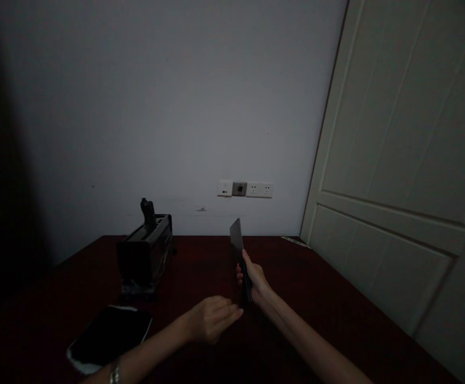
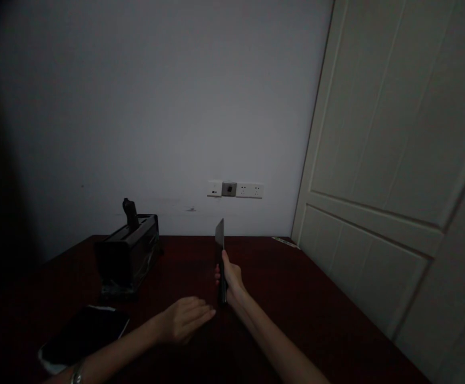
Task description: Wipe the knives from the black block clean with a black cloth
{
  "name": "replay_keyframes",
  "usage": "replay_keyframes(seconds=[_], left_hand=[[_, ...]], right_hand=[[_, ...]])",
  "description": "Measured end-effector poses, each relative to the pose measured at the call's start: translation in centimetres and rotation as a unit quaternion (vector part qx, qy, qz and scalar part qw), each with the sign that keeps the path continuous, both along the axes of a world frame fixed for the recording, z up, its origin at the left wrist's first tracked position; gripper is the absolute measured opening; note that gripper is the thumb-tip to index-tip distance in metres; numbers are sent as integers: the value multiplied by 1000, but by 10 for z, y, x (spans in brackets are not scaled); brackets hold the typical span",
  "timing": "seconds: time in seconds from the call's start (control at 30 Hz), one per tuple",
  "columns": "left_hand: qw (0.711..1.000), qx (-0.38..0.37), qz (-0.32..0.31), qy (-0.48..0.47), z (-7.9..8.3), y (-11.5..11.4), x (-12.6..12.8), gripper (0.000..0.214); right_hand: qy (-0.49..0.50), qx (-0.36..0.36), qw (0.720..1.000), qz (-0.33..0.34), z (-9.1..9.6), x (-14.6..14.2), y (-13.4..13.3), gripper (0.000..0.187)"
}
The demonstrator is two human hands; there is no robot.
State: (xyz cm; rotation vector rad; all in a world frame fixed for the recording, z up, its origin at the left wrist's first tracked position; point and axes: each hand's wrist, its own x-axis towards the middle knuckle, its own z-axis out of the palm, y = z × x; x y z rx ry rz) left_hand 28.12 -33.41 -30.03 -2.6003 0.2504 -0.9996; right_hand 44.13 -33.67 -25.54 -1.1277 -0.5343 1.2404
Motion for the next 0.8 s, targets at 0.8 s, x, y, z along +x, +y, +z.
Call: replay_keyframes(seconds=[0.8], left_hand=[[707, -312, 626, 101, -39, -9, -229, 20]], right_hand=[[260, -4, 942, 212, -64, 21, 14, 51]])
